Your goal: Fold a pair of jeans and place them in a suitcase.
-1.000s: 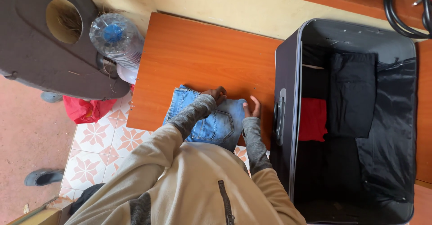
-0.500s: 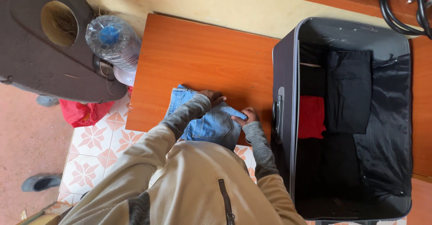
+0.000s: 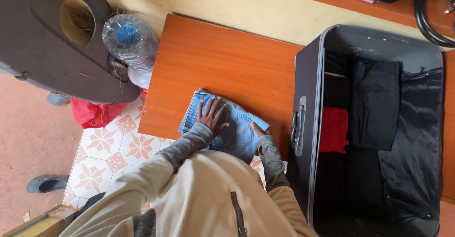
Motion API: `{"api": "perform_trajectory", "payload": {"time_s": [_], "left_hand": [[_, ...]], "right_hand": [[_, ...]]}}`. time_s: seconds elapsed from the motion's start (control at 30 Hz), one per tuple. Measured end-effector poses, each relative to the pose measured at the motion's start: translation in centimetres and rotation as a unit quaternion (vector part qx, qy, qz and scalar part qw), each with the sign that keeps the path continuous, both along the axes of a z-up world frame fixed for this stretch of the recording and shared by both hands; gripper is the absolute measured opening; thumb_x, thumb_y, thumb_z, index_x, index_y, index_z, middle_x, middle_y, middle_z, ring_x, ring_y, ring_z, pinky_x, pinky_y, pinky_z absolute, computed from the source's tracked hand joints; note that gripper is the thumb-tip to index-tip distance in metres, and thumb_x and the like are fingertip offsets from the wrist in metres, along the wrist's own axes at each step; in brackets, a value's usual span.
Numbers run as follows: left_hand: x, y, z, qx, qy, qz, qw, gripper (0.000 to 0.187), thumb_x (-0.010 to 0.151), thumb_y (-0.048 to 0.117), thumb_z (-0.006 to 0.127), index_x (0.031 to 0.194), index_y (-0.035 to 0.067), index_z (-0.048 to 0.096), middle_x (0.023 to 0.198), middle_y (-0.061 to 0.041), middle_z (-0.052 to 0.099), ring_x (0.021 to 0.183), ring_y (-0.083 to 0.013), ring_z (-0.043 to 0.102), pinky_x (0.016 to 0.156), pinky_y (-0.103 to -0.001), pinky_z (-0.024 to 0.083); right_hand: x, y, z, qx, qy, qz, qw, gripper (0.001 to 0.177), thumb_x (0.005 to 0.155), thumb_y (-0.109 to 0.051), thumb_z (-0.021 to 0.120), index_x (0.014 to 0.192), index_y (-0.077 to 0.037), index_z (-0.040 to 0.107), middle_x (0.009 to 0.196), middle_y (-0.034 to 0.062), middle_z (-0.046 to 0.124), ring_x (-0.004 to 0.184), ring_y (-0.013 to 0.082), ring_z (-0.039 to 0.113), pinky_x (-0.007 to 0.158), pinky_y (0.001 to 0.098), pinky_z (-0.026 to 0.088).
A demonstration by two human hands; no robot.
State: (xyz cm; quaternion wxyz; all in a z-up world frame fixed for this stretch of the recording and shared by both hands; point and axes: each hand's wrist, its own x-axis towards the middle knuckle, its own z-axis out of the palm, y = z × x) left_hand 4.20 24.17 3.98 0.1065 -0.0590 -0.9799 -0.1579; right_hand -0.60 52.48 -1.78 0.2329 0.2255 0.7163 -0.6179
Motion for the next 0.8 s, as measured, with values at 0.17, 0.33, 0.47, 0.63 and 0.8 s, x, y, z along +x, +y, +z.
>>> {"api": "perform_trajectory", "payload": {"time_s": [0.17, 0.33, 0.47, 0.63, 0.8], "left_hand": [[1.4, -1.9, -0.8, -0.027, -0.056, 0.009, 0.998, 0.086, 0.09, 0.071, 0.05, 0.161, 0.026, 0.029, 0.169, -0.01, 0.02, 0.155, -0.0283, 0.023, 0.121, -0.065, 0.011], [-0.9, -3.2, 0.1, -0.061, -0.077, -0.035, 0.995, 0.085, 0.092, 0.07, 0.049, 0.162, 0.029, 0.023, 0.17, -0.008, 0.017, 0.155, -0.027, 0.022, 0.122, -0.063, 0.013], [-3.3, -3.5, 0.2, -0.062, -0.085, -0.075, 0.992, 0.081, 0.095, 0.062, 0.052, 0.163, 0.03, 0.022, 0.172, -0.005, 0.016, 0.155, -0.0251, 0.022, 0.122, -0.061, 0.014], [-4.1, -0.3, -0.1, -0.096, -0.137, 0.002, 0.986, 0.082, 0.094, 0.046, 0.06, 0.164, 0.032, 0.021, 0.172, -0.003, 0.015, 0.156, -0.0232, 0.02, 0.123, -0.06, 0.011], [-0.3, 2.3, -1.8, -0.032, -0.079, 0.102, 0.991, 0.081, 0.093, 0.042, 0.065, 0.163, 0.03, 0.026, 0.171, -0.008, 0.018, 0.157, -0.0274, 0.02, 0.123, -0.059, 0.012]], "right_hand": [[0.4, 0.2, -0.4, -0.016, -0.002, 0.0, 1.0, 0.079, 0.072, -0.049, 0.088, 0.13, 0.001, 0.066, 0.122, 0.0137, 0.073, 0.113, 0.028, 0.067, 0.101, 0.0418, 0.048], [-0.1, -0.2, -1.7, 0.034, -0.02, 0.005, 0.999, 0.08, 0.071, -0.052, 0.086, 0.13, -0.003, 0.064, 0.123, 0.0126, 0.072, 0.114, 0.0265, 0.065, 0.101, 0.0409, 0.047], [0.6, 0.2, -5.1, 0.03, 0.044, 0.0, 0.999, 0.076, 0.074, -0.052, 0.085, 0.126, 0.0, 0.069, 0.124, 0.0142, 0.073, 0.114, 0.0264, 0.067, 0.101, 0.0389, 0.049], [1.4, -0.5, -5.7, 0.011, 0.09, 0.011, 0.996, 0.073, 0.076, -0.048, 0.085, 0.128, 0.001, 0.067, 0.126, 0.0144, 0.071, 0.115, 0.0258, 0.066, 0.103, 0.0381, 0.049], [2.1, -0.8, -6.6, -0.014, 0.132, 0.013, 0.991, 0.076, 0.075, -0.047, 0.086, 0.13, 0.001, 0.065, 0.129, 0.0148, 0.069, 0.118, 0.0258, 0.065, 0.104, 0.037, 0.048]]}}
